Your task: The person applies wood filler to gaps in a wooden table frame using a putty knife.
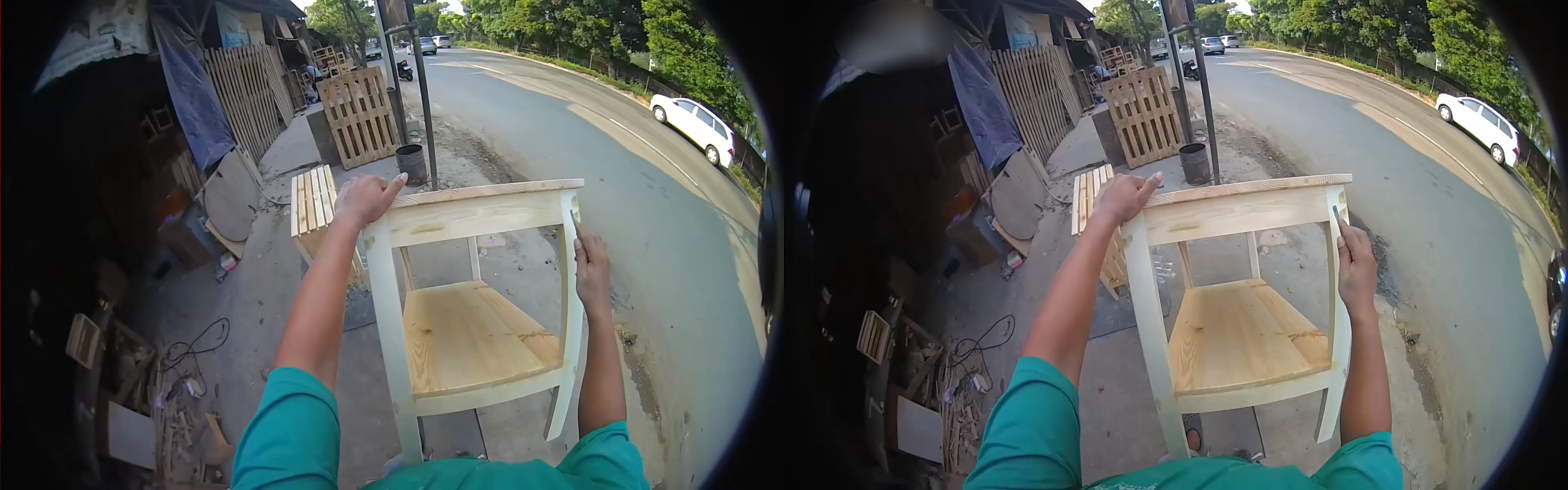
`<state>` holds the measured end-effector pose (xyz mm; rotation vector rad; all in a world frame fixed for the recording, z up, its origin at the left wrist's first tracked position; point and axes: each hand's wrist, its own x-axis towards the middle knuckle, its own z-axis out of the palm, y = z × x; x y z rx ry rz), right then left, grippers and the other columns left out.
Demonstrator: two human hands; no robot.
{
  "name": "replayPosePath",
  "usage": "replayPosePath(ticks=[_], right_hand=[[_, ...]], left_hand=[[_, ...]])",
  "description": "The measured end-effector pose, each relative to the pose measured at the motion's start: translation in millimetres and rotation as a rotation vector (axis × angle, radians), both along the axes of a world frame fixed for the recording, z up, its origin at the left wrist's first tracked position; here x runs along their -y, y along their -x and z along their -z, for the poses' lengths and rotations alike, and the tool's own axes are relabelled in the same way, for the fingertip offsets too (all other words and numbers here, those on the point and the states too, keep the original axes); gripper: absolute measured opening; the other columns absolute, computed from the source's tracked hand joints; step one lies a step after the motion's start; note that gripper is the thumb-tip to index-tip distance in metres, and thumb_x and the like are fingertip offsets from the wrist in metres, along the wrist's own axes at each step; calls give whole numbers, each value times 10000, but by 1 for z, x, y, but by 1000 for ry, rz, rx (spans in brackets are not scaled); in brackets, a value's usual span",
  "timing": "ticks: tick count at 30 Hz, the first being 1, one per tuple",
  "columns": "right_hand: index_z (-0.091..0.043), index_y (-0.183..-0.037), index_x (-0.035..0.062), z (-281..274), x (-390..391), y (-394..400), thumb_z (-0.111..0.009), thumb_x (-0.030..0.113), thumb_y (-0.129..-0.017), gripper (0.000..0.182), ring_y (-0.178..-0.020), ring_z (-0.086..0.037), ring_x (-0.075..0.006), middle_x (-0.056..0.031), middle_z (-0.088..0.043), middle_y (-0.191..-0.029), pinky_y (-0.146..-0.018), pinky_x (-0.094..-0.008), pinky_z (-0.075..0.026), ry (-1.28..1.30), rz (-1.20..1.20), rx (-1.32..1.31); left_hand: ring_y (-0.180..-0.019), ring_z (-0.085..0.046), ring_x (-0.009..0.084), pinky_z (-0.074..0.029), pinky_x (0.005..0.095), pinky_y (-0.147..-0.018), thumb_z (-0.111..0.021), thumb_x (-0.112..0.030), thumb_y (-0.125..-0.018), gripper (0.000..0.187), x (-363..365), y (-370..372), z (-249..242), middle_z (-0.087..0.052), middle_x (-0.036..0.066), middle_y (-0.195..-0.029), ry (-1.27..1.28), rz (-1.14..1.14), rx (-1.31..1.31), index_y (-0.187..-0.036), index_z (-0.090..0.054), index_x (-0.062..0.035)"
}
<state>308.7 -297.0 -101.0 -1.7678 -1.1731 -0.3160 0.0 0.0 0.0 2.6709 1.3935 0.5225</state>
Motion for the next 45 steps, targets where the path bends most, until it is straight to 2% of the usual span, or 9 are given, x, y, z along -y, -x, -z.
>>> replayPosePath(ticks=[2, 5, 8, 17, 23, 32, 35, 41, 45], right_hand=[[-574, -1363, 126, 19, 8, -4, -494, 220, -1031, 354, -739, -551, -121, -58, -603, -1048, -648, -247, -487, -93, -69, -185], [-572, -1355, 92, 32, 20, 19, -481, 214, -1035, 355, -707, -519, -73, -34, -589, -1030, -547, -216, -448, -135, -14, -428], [-568, -1347, 54, 67, 34, 4, -485, 240, -1034, 373, -686, -523, -56, -32, -606, -991, -498, -207, -427, -166, -2, -491], [-562, -1340, 16, 106, 59, -8, -524, 274, -1015, 417, -592, -504, -58, -22, -563, -761, -463, -222, -410, -183, 52, -665], [-553, -1332, -24, 106, 65, 3, -567, 287, -993, 460, -504, -457, -60, -10, -524, -663, -450, -230, -370, -167, 94, -700], [-519, -1357, -43, 117, 75, 1, -585, 255, -983, 483, -505, -476, -60, -14, -536, -647, -460, -228, -380, -121, 84, -721], [-646, -992, 20, 112, 76, 10, -583, 277, -981, 264, -504, -488, -64, -4, -536, -659, -466, -226, -406, -199, 84, -718], [-595, -971, 51, 109, 78, 19, -528, 297, -1016, 260, -507, -496, -60, -9, -588, -742, -429, -214, -400, -248, 94, -807], [-618, -1060, 76, 117, 83, 14, -521, 319, -1020, 265, -511, -480, -35, 4, -576, -739, -417, -199, -384, -232, 113, -755]], left_hand=[[-1010, -650, 367, -474, 450, -948, -308, -705, -932, 779, 4, -3, 1, -710, 195, -995, -14, 3, 8, -883, -772, -81], [-1018, -648, 367, -474, 454, -946, -301, -694, -941, 773, -5, 6, 1, -710, 191, -1007, -54, 31, -18, -893, -771, -82], [-1030, -644, 368, -471, 455, -955, -297, -689, -944, 771, -11, 6, 7, -708, 189, -1025, -50, 27, -8, -914, -770, -82], [-1054, -637, 365, -464, 460, -971, -309, -691, -942, 763, -2, 7, 1, -705, 183, -1058, -29, 13, -8, -932, -768, -82], [-1035, -646, 361, -467, 460, -963, -308, -691, -943, 760, -4, 6, 1, -711, 185, -1026, -36, 3, -30, -924, -772, -90], [-1019, -649, 365, -473, 454, -947, -310, -690, -942, 769, -1, 6, -1, -709, 198, -1002, -41, 15, -19, -906, -772, -77], [-990, -656, 351, -488, 444, -927, -299, -702, -945, 770, -4, 6, 1, -719, 183, -951, -64, 9, -29, -955, -772, -95], [-1015, -648, 370, -472, 454, -952, -307, -697, -939, 782, 2, 7, -3, -709, 200, -1000, -44, 17, -12, -912, -770, -68], [-1016, -649, 368, -475, 454, -950, -311, -700, -937, 782, -3, 5, 1, -710, 200, -1001, -49, 12, -12, -903, -772, -69]])
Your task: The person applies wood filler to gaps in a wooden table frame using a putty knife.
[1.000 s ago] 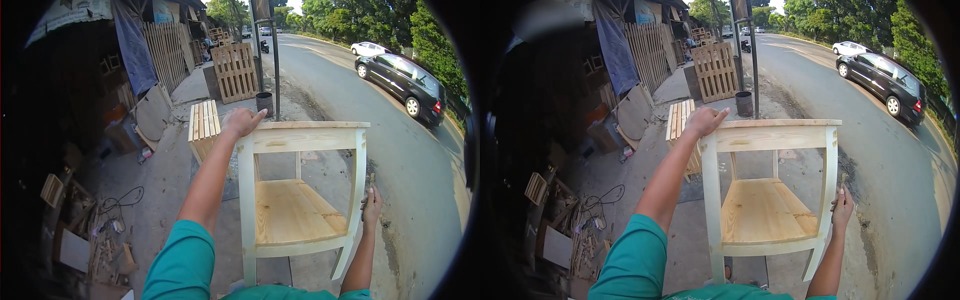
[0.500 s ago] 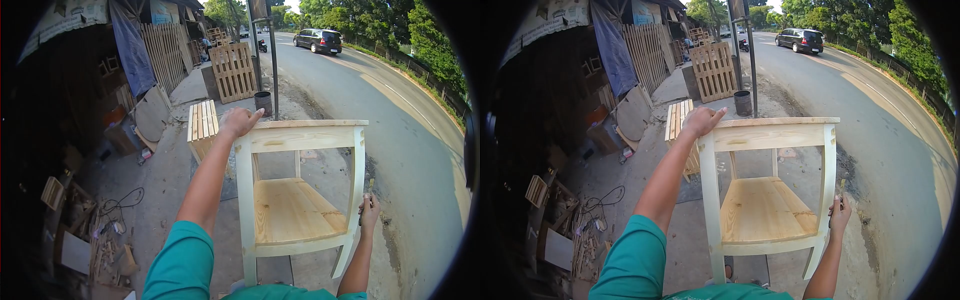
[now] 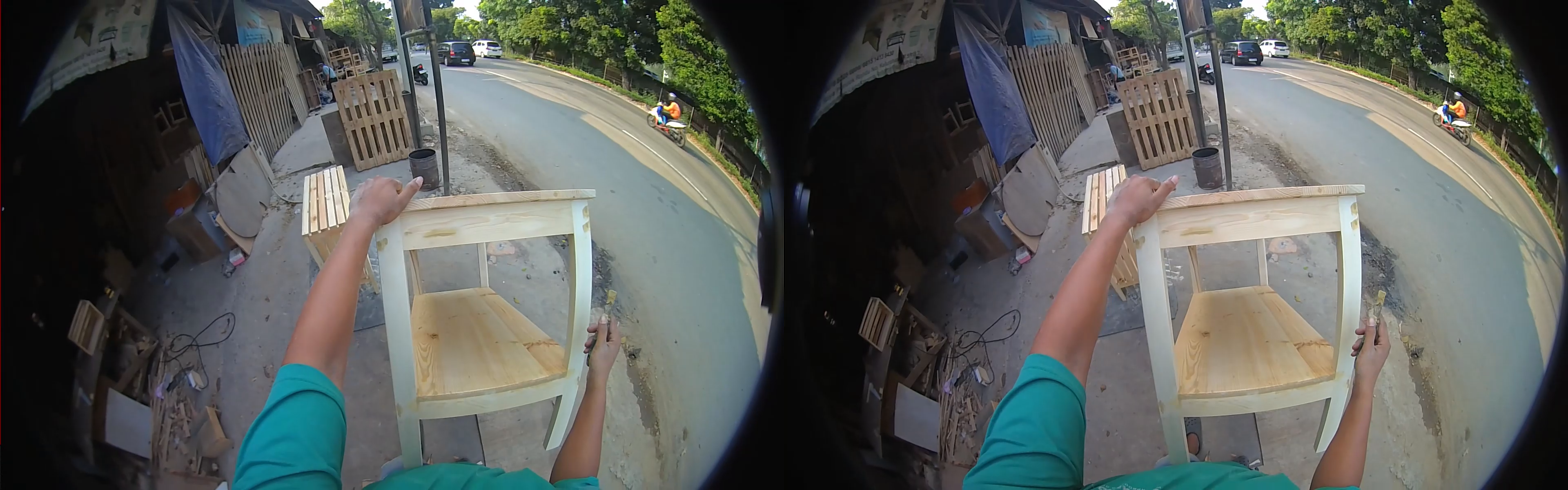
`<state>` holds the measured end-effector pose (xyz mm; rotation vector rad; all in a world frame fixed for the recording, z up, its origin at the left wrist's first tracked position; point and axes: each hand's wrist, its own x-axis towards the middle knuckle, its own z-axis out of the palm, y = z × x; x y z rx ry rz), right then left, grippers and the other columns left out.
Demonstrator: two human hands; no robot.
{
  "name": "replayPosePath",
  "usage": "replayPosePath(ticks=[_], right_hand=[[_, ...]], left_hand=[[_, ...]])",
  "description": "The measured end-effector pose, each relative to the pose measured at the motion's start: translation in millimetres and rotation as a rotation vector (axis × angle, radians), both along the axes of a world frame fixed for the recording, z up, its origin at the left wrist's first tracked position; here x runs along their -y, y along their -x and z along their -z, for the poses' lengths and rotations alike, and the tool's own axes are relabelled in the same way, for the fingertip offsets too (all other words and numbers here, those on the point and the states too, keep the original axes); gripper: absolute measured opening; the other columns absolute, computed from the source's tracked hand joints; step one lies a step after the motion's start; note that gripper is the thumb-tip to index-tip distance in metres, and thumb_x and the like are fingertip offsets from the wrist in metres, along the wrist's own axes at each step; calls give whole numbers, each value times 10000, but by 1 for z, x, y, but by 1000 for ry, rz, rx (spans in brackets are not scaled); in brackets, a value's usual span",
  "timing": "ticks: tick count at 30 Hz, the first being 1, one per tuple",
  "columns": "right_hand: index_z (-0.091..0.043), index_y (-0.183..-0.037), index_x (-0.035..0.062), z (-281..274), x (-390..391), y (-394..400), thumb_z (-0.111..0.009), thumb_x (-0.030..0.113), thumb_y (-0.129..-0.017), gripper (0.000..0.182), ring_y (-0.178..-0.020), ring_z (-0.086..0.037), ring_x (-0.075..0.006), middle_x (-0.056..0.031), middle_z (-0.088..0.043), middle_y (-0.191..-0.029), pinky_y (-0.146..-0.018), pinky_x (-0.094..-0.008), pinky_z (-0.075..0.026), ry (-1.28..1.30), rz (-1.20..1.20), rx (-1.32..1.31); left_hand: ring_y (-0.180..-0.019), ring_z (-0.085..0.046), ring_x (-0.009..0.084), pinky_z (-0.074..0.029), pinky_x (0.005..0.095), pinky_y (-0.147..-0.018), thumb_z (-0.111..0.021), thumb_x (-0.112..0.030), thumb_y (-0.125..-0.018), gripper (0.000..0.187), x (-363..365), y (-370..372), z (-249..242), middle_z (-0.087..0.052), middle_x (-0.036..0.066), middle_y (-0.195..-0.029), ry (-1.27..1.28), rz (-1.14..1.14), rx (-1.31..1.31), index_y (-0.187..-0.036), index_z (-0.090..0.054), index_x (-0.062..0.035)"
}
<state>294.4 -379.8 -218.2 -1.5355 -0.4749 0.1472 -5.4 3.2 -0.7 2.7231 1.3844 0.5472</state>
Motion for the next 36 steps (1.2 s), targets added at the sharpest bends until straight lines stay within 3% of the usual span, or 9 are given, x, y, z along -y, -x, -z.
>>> replayPosePath(ticks=[5, 17, 26, 36], right_hand=[[-621, -1141, 88, 3, 4, 2, -522, 332, -1020, 289, -504, -459, -21, 19, -559, -720, -414, -195, -380, -39, 12, -23], [-555, -913, 74, 11, 8, 0, -525, 341, -1020, 289, -495, -460, -28, 13, -551, -694, -418, -199, -380, -106, -15, 2], [-548, -905, 78, -12, 10, 14, -525, 349, -1021, 296, -500, -458, -28, 10, -549, -698, -421, -205, -379, -144, 43, 28], [-578, -988, 78, 0, 31, 2, -525, 340, -1021, 270, -515, -465, -28, 6, -560, -718, -429, -199, -377, -106, 79, 22]], left_hand=[[-1000, -655, 367, -482, 454, -942, -312, -702, -937, 781, -1, -1, 2, -713, 194, -984, -10, -5, 0, -885, -774, -74], [-990, -657, 361, -483, 453, -939, -309, -702, -936, 769, 5, 0, -3, -718, 183, -975, 15, -13, -17, -896, -780, -95], [-991, -659, 358, -483, 453, -935, -300, -711, -936, 783, 0, -1, -1, -720, 183, -958, 4, 4, -37, -902, -780, -94], [-956, -661, 372, -489, 443, -907, -325, -687, -946, 778, -2, -1, 2, -708, 218, -914, -22, 26, -7, -898, -766, -48]])
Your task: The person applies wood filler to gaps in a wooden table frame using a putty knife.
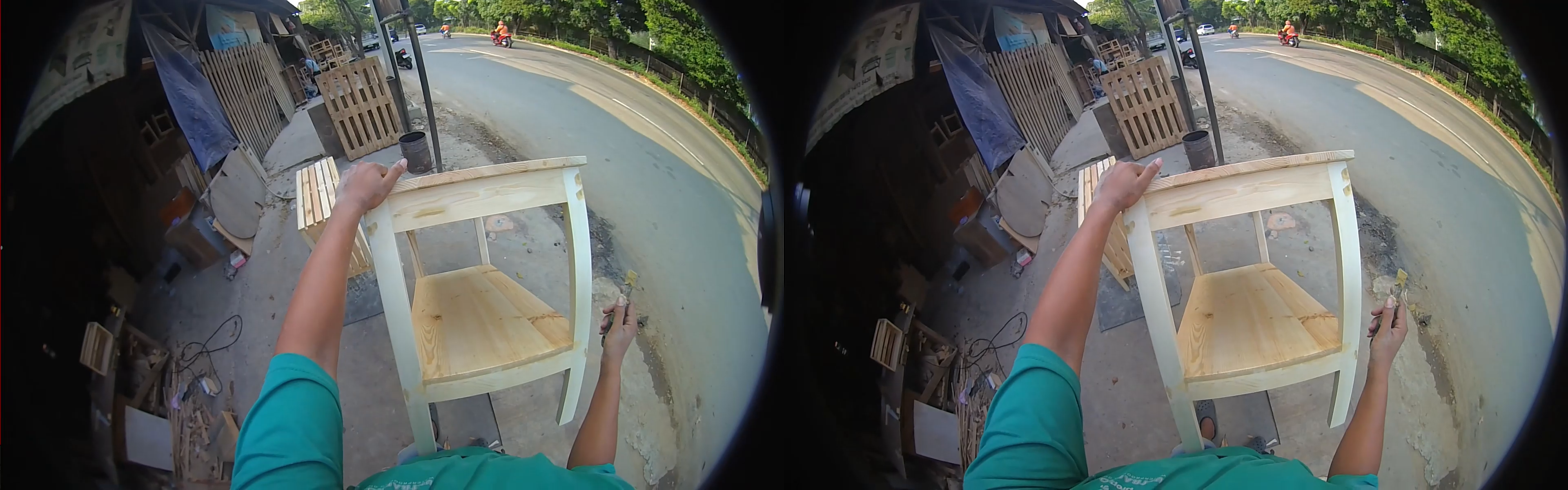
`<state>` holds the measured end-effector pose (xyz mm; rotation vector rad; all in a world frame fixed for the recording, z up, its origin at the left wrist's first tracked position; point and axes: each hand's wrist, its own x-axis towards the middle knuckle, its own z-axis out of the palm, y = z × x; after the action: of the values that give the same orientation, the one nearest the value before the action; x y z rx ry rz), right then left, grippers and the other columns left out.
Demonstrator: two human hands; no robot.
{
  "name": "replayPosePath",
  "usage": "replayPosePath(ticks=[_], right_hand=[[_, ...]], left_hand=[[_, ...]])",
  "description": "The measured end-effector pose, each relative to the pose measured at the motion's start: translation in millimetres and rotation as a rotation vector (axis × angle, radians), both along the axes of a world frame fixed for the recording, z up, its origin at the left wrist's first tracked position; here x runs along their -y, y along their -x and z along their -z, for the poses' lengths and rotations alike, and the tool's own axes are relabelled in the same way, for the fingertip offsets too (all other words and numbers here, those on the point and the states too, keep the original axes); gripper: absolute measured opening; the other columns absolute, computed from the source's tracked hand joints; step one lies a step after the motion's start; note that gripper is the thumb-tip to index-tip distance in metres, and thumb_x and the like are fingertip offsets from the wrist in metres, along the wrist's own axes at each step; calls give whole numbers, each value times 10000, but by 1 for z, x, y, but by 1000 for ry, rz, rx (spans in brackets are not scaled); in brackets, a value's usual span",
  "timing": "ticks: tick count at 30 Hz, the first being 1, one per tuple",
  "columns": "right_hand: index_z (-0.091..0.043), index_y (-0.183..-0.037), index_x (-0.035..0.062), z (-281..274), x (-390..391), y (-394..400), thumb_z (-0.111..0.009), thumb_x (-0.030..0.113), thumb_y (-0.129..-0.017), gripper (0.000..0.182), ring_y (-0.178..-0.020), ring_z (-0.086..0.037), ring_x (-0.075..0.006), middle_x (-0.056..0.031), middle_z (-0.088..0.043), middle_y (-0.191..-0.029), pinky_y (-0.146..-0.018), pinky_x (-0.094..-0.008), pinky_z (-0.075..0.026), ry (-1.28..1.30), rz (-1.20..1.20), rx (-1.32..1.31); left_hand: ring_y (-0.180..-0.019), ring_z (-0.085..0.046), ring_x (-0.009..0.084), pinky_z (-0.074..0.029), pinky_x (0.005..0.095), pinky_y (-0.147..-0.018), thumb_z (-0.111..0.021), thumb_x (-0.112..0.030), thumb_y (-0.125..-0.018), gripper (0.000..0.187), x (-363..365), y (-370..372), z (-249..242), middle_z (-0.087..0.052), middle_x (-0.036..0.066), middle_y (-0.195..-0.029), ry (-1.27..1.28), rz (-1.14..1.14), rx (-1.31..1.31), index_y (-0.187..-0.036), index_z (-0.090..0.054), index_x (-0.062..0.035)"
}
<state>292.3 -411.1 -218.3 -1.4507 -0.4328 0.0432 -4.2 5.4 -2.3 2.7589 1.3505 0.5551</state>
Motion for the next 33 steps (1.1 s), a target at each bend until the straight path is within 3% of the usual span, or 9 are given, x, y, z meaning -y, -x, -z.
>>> replayPosePath(ticks=[7, 13, 19, 23, 26, 29, 33], right_hand=[[-594, -1045, 73, -6, 12, 1, -546, 356, -1009, 289, -536, -477, -28, 9, -576, -728, -445, -200, -386, -4, 14, 33], [-622, -1143, 74, 1, 46, 0, -554, 366, -1002, 332, -541, -485, -32, -5, -598, -739, -450, -207, -396, 26, 72, -92], [-615, -1193, 67, 38, 89, 5, -562, 367, -996, 363, -536, -489, -38, -10, -590, -739, -440, -213, -393, 84, 98, -256], [-602, -1217, 63, 78, 105, 17, -606, 321, -973, 355, -504, -477, -45, -11, -577, -737, -420, -218, -381, 130, 85, -340], [-589, -1236, 47, 102, 111, 27, -673, 277, -927, 394, -475, -467, -52, -11, -568, -739, -405, -227, -374, 188, 24, -361], [-579, -1253, 31, 126, 112, 31, -728, 251, -881, 458, -459, -462, -57, -7, -564, -742, -398, -233, -376, 278, 10, -404], [-584, -1250, 20, 141, 102, 34, -773, 310, -837, 538, -467, -464, -63, 3, -564, -740, -409, -231, -385, 290, 14, -420]], left_hand=[[-979, -651, 392, -481, 459, -905, -324, -691, -934, 762, -1, -4, 0, -699, 234, -961, -9, -26, 26, -921, -758, -64], [-1035, -622, 427, -449, 462, -955, -383, -696, -913, 701, -13, -6, 12, -684, 248, -1005, -9, -18, 73, -975, -754, -104], [-1025, -641, 404, -453, 434, -949, -369, -723, -903, 814, -24, -6, 17, -689, 267, -1010, -39, -19, 70, -1011, -739, -7], [-923, -652, 413, -464, 425, -874, -403, -652, -940, 773, -20, -7, 18, -664, 309, -892, -88, 13, 99, -964, -709, 58], [-909, -652, 413, -463, 427, -865, -404, -651, -940, 773, -32, -5, 19, -663, 307, -879, -83, 32, 73, -959, -707, 61], [-1020, -642, 413, -456, 426, -937, -387, -711, -905, 813, -39, -5, 17, -683, 285, -999, -21, -22, 12, -1016, -732, 17], [-1028, -644, 400, -456, 418, -938, -397, -716, -899, 811, -30, -5, 17, -684, 283, -1004, -21, -29, 46, -1010, -734, 13]])
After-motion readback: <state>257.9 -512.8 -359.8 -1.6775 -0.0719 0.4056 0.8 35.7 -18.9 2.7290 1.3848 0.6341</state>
